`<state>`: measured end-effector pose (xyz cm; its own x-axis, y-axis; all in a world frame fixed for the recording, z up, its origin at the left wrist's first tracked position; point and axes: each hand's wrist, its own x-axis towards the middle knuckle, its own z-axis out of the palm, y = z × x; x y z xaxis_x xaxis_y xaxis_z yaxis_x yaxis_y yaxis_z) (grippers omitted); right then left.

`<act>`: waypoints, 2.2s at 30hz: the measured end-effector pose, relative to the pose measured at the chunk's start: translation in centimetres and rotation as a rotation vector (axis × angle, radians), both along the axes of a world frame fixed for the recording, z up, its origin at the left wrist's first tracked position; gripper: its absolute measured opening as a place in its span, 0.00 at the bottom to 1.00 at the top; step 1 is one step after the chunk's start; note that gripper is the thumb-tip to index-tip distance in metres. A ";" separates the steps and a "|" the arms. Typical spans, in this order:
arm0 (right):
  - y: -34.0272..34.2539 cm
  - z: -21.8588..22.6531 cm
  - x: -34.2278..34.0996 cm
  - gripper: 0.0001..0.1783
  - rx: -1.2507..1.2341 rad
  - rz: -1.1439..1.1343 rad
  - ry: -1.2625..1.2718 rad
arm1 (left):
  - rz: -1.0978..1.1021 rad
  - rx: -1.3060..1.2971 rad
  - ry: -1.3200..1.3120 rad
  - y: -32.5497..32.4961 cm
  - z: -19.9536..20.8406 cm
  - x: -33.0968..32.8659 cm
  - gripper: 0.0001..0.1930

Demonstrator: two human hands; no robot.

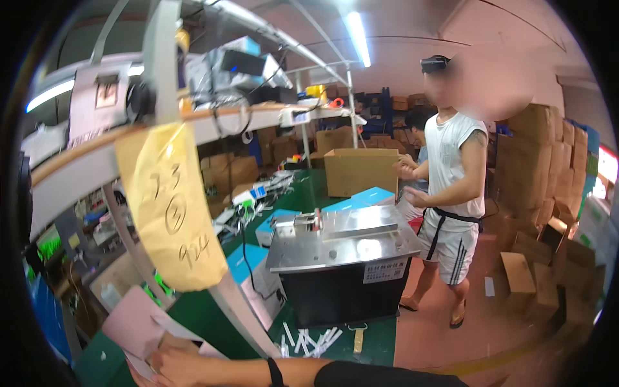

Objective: Packing electronic product components and manuals into cardboard boxes on a factory assembly line.

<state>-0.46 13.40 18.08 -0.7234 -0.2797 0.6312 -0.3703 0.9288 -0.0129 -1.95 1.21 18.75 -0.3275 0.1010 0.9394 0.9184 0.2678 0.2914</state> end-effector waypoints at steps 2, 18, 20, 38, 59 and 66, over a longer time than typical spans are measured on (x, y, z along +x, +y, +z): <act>-0.2 0.5 1.3 0.08 -0.033 0.050 0.120 | 0.015 -0.028 -0.063 -0.6 0.5 1.3 0.25; 5.6 1.8 4.4 0.20 -0.791 0.496 -0.014 | -0.108 -0.461 -0.114 -2.3 1.4 0.3 0.27; 4.5 1.3 3.6 0.22 -0.911 0.484 0.054 | -0.022 -0.491 -0.156 -2.2 1.6 1.1 0.23; 4.8 3.4 5.8 0.10 -0.991 0.007 -0.130 | -0.003 -0.235 -0.432 -1.6 0.1 -1.1 0.13; 8.7 1.7 5.7 0.42 -0.705 0.465 -0.043 | -0.521 0.219 -0.007 1.4 -3.9 -2.9 0.41; 9.3 0.9 6.6 0.31 -0.726 0.454 0.034 | -0.504 -0.084 -0.040 0.9 -3.3 -1.8 0.30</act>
<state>6.18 22.71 18.95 -0.6169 -0.0553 0.7851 -0.7150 0.4563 -0.5297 -3.74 2.14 15.41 -0.2547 0.3305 0.9088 0.9280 -0.1809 0.3258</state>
